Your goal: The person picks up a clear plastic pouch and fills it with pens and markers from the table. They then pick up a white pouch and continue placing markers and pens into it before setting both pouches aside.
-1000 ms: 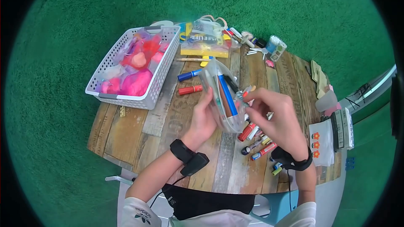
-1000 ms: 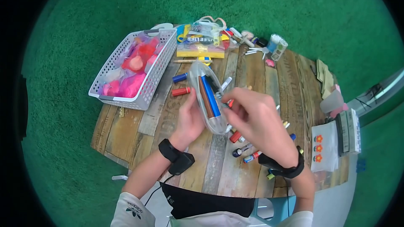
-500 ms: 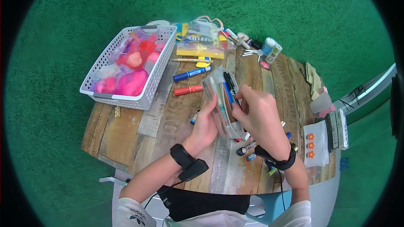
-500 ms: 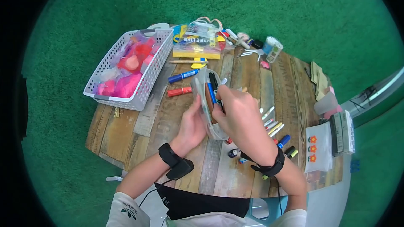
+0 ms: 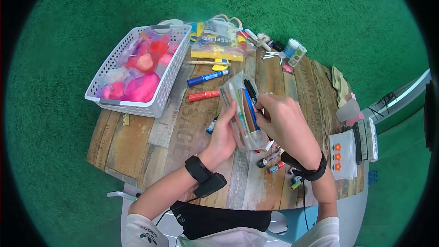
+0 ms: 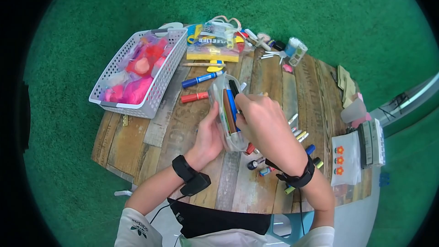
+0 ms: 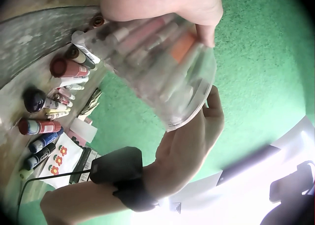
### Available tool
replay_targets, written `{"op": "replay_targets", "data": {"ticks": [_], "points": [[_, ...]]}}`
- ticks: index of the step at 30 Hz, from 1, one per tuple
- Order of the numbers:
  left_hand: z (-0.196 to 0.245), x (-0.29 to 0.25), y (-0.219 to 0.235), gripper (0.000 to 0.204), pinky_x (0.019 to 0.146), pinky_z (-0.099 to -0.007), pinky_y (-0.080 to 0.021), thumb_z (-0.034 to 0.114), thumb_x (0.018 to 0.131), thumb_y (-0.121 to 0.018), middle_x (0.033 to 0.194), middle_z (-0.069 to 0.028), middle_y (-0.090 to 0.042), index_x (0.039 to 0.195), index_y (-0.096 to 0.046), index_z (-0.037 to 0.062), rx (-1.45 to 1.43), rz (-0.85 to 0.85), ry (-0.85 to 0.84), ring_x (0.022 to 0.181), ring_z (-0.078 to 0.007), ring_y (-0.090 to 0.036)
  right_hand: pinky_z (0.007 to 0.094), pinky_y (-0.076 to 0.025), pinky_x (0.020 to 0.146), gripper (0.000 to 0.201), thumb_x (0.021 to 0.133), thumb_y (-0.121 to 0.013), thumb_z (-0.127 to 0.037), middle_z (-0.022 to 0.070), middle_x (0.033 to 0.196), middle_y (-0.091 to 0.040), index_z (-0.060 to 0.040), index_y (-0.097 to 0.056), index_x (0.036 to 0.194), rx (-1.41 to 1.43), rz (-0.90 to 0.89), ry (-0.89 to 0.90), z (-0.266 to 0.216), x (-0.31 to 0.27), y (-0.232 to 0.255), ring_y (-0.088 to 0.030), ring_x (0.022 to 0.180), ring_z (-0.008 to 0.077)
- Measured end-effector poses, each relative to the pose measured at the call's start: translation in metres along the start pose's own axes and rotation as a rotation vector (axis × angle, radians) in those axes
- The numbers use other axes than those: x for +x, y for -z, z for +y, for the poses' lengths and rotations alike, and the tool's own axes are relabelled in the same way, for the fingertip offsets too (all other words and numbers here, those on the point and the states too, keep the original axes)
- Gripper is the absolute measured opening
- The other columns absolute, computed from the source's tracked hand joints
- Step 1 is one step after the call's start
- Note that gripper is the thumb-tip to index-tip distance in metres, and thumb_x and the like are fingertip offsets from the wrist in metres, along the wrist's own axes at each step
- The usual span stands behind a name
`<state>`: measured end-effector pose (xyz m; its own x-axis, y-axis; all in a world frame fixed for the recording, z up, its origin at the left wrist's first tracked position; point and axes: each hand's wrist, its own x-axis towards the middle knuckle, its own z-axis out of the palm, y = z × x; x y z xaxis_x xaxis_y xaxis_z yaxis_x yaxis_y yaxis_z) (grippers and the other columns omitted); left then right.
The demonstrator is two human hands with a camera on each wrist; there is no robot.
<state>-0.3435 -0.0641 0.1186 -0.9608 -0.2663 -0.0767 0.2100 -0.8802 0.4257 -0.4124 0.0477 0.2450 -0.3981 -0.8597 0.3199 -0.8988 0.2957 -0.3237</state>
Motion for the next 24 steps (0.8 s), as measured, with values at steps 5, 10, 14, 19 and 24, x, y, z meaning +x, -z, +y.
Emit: {"op": "replay_targets", "data": {"ticks": [5,10,14,19,24], "points": [[0.002,0.0,0.003,0.045,0.096,-0.0382,-0.046,0.043,0.098,-0.053,0.113,-0.0043,-0.062,0.13,-0.048,0.0122,-0.025,0.004,0.011,0.106,-0.0165,-0.06,0.0466,-0.047,0.064,0.01,0.078,-0.064,-0.001,0.0229,0.077,-0.06,0.0042,-0.057,0.084,0.098,0.013,-0.042,0.004,0.0,0.0,-0.059,0.074,0.0418],[0.006,0.005,0.006,0.05,0.099,-0.0427,-0.045,0.048,0.098,-0.049,0.12,-0.0066,-0.059,0.132,-0.047,0.0114,-0.032,-0.024,0.002,0.113,-0.0207,-0.057,0.0316,-0.047,0.058,0.021,0.083,-0.066,0.0,0.0148,0.074,-0.062,0.0048,-0.065,0.103,0.273,-0.004,0.011,0.024,-0.001,-0.004,-0.062,0.061,0.0212],[0.002,0.009,0.012,0.053,0.102,-0.0484,-0.043,0.051,0.099,-0.044,0.127,-0.0104,-0.056,0.134,-0.046,0.0109,0.045,0.037,-0.041,0.119,-0.0262,-0.055,0.0279,-0.048,0.059,0.031,0.085,-0.065,0.0,0.0078,0.076,-0.061,0.0019,-0.061,0.116,0.457,-0.169,-0.158,0.026,-0.002,0.001,-0.061,0.065,0.0123],[-0.001,0.008,0.016,0.052,0.1,-0.0385,-0.044,0.04,0.096,-0.058,0.124,-0.0045,-0.057,0.137,-0.043,0.0117,-0.028,0.006,-0.016,0.115,-0.0177,-0.055,0.0282,-0.048,0.056,0.049,0.086,-0.066,-0.003,0.0088,0.074,-0.062,0.0018,-0.046,0.13,0.71,-0.145,-0.349,0.029,-0.008,-0.008,-0.062,0.064,0.0121],[0.0,0.007,0.014,0.052,0.1,-0.0386,-0.044,0.038,0.095,-0.059,0.124,-0.0049,-0.057,0.137,-0.043,0.0115,-0.012,-0.003,-0.017,0.115,-0.0174,-0.055,0.0256,-0.046,0.058,0.042,0.088,-0.067,-0.005,0.0032,0.072,-0.059,0.0059,-0.048,0.124,0.89,-0.201,-0.45,0.035,-0.009,-0.012,-0.057,0.065,0.0096]]}}
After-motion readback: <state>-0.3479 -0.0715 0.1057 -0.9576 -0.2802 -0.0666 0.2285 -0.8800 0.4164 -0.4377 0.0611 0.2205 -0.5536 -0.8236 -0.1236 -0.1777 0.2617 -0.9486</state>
